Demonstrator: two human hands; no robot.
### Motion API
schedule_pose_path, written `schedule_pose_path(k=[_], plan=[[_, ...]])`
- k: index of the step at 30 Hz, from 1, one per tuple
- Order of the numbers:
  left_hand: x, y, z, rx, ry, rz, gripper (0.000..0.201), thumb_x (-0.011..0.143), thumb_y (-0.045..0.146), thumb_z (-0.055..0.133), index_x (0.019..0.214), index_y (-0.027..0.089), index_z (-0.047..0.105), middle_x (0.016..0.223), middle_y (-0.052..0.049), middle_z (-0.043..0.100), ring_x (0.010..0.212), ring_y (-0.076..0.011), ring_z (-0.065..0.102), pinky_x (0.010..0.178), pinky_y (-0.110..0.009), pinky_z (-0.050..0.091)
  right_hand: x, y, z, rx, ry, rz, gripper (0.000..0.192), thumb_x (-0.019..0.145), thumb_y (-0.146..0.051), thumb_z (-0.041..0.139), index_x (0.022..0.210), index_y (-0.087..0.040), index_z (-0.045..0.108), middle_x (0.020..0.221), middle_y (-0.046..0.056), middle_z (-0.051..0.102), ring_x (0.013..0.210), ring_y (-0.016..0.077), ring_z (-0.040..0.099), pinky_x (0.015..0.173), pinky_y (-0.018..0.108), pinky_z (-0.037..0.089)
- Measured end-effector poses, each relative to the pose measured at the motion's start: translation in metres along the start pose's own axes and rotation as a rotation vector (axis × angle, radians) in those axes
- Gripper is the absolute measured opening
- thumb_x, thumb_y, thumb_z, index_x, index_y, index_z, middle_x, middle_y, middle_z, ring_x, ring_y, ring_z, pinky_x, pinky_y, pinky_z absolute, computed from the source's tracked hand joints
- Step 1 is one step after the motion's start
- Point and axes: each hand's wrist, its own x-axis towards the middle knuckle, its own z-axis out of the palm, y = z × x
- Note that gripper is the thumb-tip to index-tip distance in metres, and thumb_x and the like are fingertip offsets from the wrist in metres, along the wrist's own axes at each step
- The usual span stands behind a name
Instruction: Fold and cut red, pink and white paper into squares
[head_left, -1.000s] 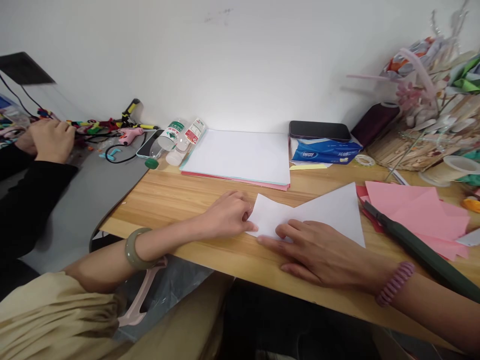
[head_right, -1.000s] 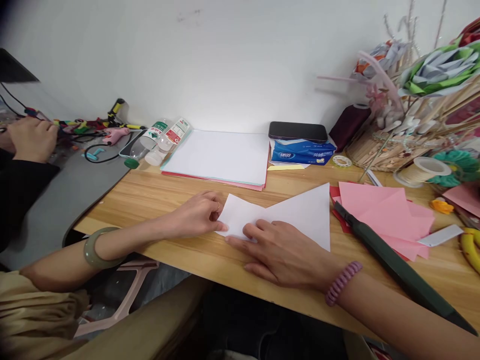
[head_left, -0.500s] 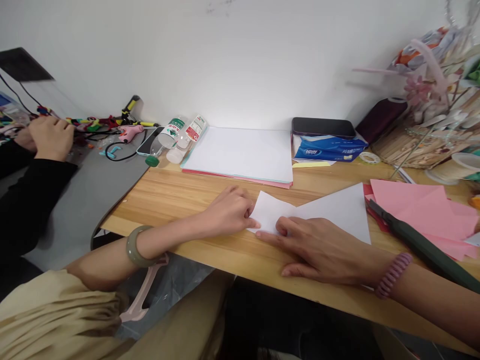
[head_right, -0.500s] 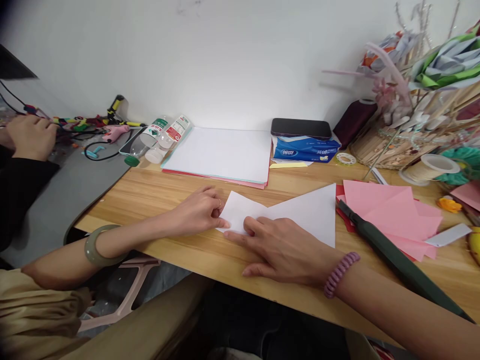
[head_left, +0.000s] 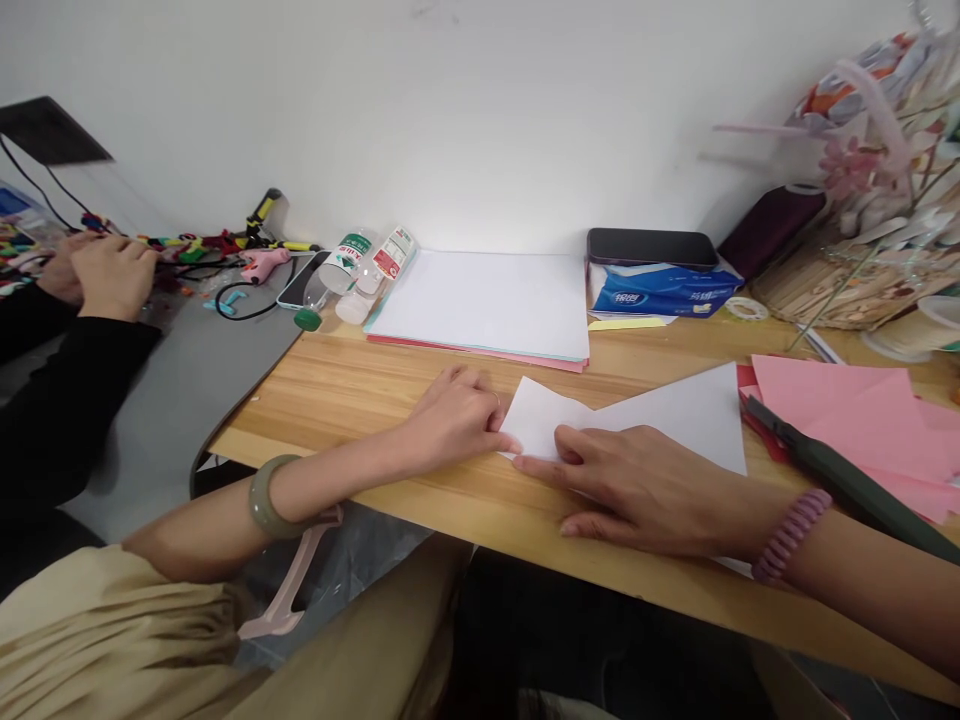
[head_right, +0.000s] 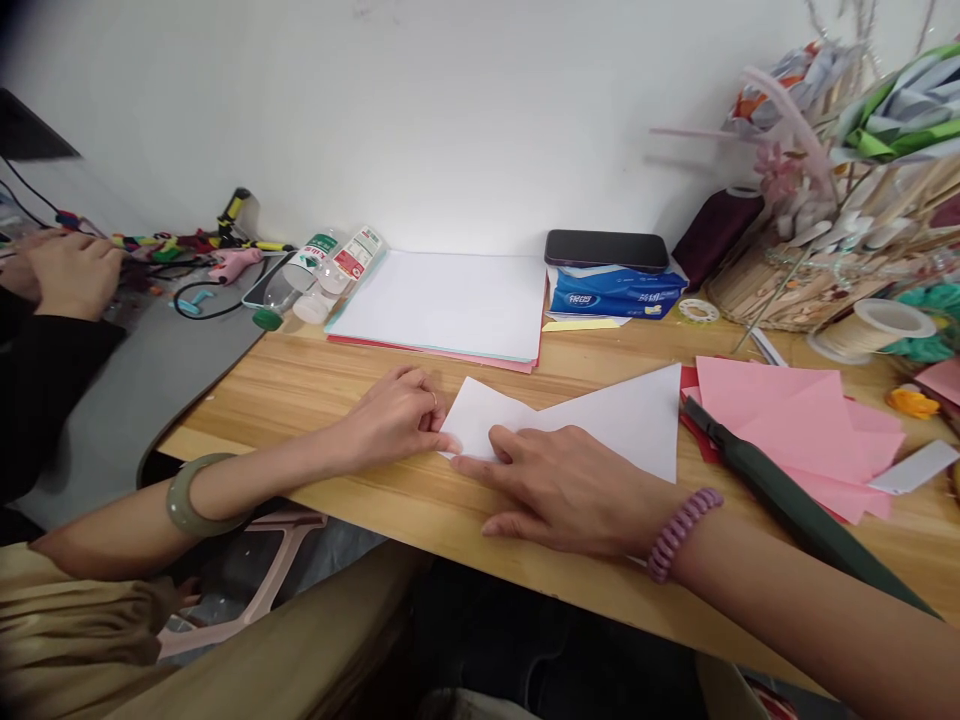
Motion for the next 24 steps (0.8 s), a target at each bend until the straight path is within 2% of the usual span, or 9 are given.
schedule_pose_path(k=[4, 7, 9, 13, 18, 20, 24], plan=[[-0.004, -0.001, 0.003, -0.118, 0.015, 0.01, 0.027, 0.077, 0.036, 0.074, 0.076, 0.017, 0.055, 0.085, -0.003, 0.058, 0.096, -0.0222, 0.049, 0.084, -0.032, 0.038, -0.001, 0.0, 0.0, -0.001, -0.004, -0.001, 0.061, 0.092, -0.06, 0.026, 0.143, -0.028, 0.034, 0.098, 0.007, 0.053, 0.065, 0.0157, 0.05, 0.057, 0.031, 0.037], [-0.005, -0.006, 0.008, -0.228, 0.074, 0.116, 0.022, 0.082, 0.028, 0.069, 0.097, 0.019, 0.057, 0.088, -0.002, 0.056, 0.095, -0.0194, 0.048, 0.085, -0.03, 0.038, -0.002, 0.002, 0.002, -0.015, 0.01, -0.011, 0.062, 0.091, -0.061, 0.026, 0.143, -0.028, 0.035, 0.099, 0.007, 0.053, 0.065, 0.0157, 0.05, 0.057, 0.031, 0.036], [-0.005, -0.012, 0.011, -0.268, 0.075, 0.186, 0.019, 0.086, 0.025, 0.064, 0.104, 0.022, 0.06, 0.088, -0.001, 0.056, 0.097, -0.0182, 0.047, 0.09, -0.029, 0.036, -0.002, 0.003, 0.002, -0.015, 0.012, -0.009, 0.063, 0.091, -0.062, 0.026, 0.142, -0.026, 0.037, 0.097, 0.007, 0.054, 0.065, 0.0157, 0.05, 0.056, 0.031, 0.036], [-0.004, -0.021, 0.011, -0.323, 0.032, 0.219, 0.017, 0.086, 0.021, 0.064, 0.102, 0.025, 0.068, 0.094, -0.002, 0.058, 0.104, -0.018, 0.047, 0.096, -0.031, 0.032, -0.001, 0.003, 0.002, -0.007, 0.007, 0.003, 0.064, 0.091, -0.063, 0.026, 0.138, -0.023, 0.042, 0.096, 0.007, 0.055, 0.062, 0.015, 0.049, 0.054, 0.03, 0.035], [-0.003, -0.021, 0.004, -0.351, -0.008, 0.213, 0.023, 0.085, 0.016, 0.062, 0.104, 0.025, 0.07, 0.095, -0.003, 0.057, 0.106, -0.0175, 0.048, 0.098, -0.031, 0.034, 0.0, 0.002, 0.001, -0.005, -0.003, 0.005, 0.063, 0.091, -0.062, 0.026, 0.138, -0.024, 0.042, 0.095, 0.006, 0.054, 0.061, 0.0152, 0.049, 0.053, 0.031, 0.034], [-0.004, -0.019, 0.004, -0.357, -0.006, 0.188, 0.022, 0.082, 0.024, 0.069, 0.104, 0.027, 0.07, 0.097, -0.003, 0.057, 0.107, -0.0187, 0.048, 0.098, -0.032, 0.034, 0.0, 0.001, 0.0, -0.006, -0.001, 0.009, 0.061, 0.091, -0.061, 0.026, 0.138, -0.025, 0.042, 0.095, 0.006, 0.054, 0.06, 0.0151, 0.048, 0.053, 0.031, 0.034], [-0.004, -0.014, 0.007, -0.351, 0.035, 0.117, 0.036, 0.066, 0.037, 0.082, 0.099, 0.027, 0.07, 0.097, -0.003, 0.055, 0.105, -0.0213, 0.046, 0.096, -0.034, 0.034, -0.001, 0.0, 0.0, -0.002, 0.009, 0.017, 0.061, 0.091, -0.061, 0.026, 0.14, -0.026, 0.039, 0.091, 0.005, 0.053, 0.06, 0.0153, 0.048, 0.053, 0.031, 0.034]])
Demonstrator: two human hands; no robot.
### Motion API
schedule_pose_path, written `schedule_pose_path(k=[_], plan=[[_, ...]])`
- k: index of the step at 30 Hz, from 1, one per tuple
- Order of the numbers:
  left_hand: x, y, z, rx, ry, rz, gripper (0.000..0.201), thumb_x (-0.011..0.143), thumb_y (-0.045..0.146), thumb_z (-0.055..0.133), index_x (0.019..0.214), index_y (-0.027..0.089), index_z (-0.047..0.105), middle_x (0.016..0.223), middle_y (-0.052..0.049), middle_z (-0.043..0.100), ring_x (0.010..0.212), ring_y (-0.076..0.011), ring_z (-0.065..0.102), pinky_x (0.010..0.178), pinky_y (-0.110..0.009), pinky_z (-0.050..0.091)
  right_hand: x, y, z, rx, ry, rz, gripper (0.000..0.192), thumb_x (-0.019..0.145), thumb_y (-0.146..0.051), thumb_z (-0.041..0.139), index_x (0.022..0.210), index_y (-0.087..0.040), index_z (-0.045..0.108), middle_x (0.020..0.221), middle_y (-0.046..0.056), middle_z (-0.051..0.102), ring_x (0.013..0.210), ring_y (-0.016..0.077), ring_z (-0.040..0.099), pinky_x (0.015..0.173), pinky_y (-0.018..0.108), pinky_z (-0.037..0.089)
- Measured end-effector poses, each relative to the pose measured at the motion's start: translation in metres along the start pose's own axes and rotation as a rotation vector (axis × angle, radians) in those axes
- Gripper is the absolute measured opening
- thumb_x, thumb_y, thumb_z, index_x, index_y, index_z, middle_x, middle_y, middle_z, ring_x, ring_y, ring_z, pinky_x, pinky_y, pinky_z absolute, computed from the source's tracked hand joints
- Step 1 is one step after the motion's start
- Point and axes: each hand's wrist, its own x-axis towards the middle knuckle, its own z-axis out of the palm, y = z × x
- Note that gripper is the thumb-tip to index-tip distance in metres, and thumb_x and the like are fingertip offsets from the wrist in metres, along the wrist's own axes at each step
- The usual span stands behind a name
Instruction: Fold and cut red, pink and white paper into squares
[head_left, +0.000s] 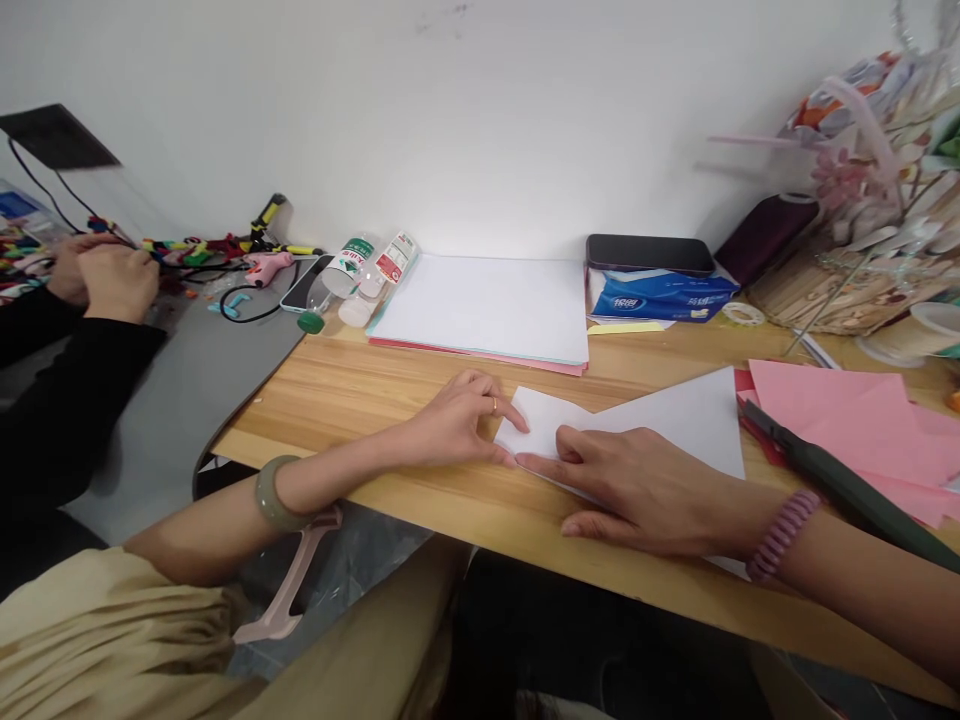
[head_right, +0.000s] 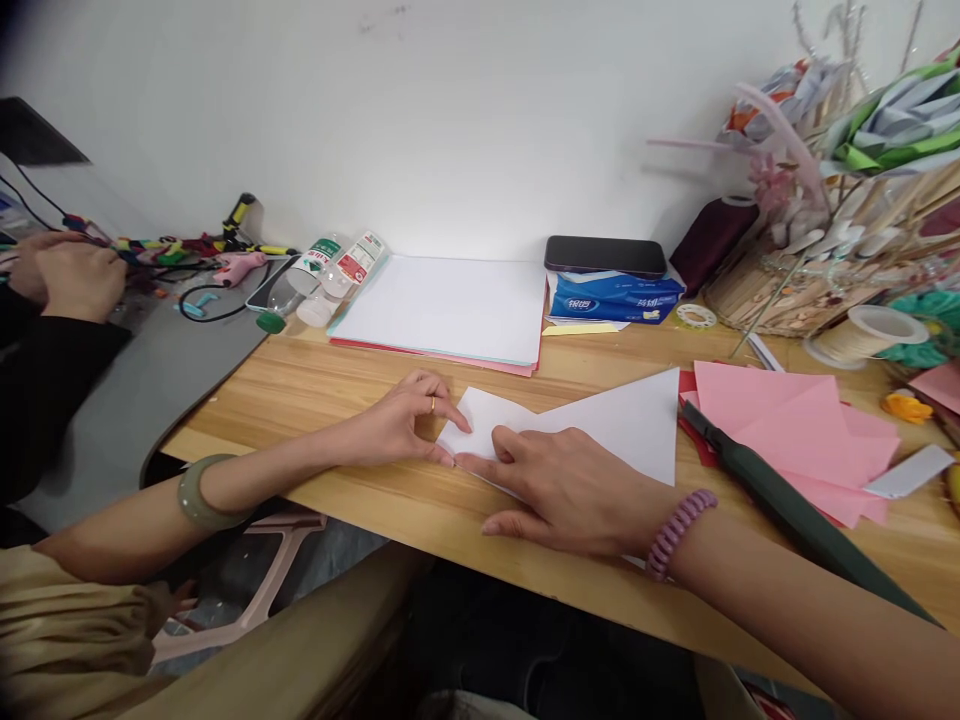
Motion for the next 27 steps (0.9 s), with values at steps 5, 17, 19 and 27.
schedule_pose_path(k=[5, 17, 19, 27], plan=[[0.003, 0.004, -0.003, -0.006, -0.058, -0.088, 0.031, 0.071, 0.026, 0.079, 0.101, 0.027, 0.07, 0.096, -0.002, 0.054, 0.105, -0.0218, 0.047, 0.098, -0.036, 0.033, -0.001, 0.001, 0.002, -0.014, -0.001, 0.005, 0.061, 0.092, -0.06, 0.025, 0.141, -0.027, 0.037, 0.095, 0.006, 0.053, 0.062, 0.0153, 0.05, 0.056, 0.031, 0.036], [0.006, 0.007, -0.009, -0.023, -0.131, -0.122, 0.035, 0.072, 0.011, 0.072, 0.103, 0.027, 0.07, 0.1, -0.003, 0.054, 0.111, -0.0214, 0.046, 0.103, -0.038, 0.031, 0.007, -0.014, -0.002, -0.175, 0.059, 0.021, 0.065, 0.088, -0.065, 0.031, 0.139, -0.026, 0.041, 0.094, 0.008, 0.056, 0.056, 0.0151, 0.049, 0.045, 0.028, 0.02], [0.006, 0.007, -0.01, -0.025, -0.134, -0.111, 0.034, 0.072, 0.011, 0.072, 0.103, 0.026, 0.07, 0.101, -0.003, 0.054, 0.11, -0.0214, 0.046, 0.104, -0.039, 0.03, 0.006, -0.017, -0.002, -0.195, 0.076, 0.024, 0.066, 0.087, -0.066, 0.031, 0.137, -0.025, 0.043, 0.094, 0.009, 0.057, 0.057, 0.0161, 0.05, 0.045, 0.029, 0.022], [0.005, 0.002, -0.008, -0.045, -0.141, -0.101, 0.035, 0.072, 0.011, 0.071, 0.104, 0.026, 0.07, 0.102, -0.004, 0.055, 0.113, -0.0227, 0.046, 0.106, -0.042, 0.029, -0.059, -0.027, 0.017, -0.244, 0.237, 0.142, 0.054, 0.089, -0.058, 0.042, 0.132, -0.027, 0.047, 0.095, 0.007, 0.057, 0.065, 0.0159, 0.056, 0.055, 0.032, 0.047]])
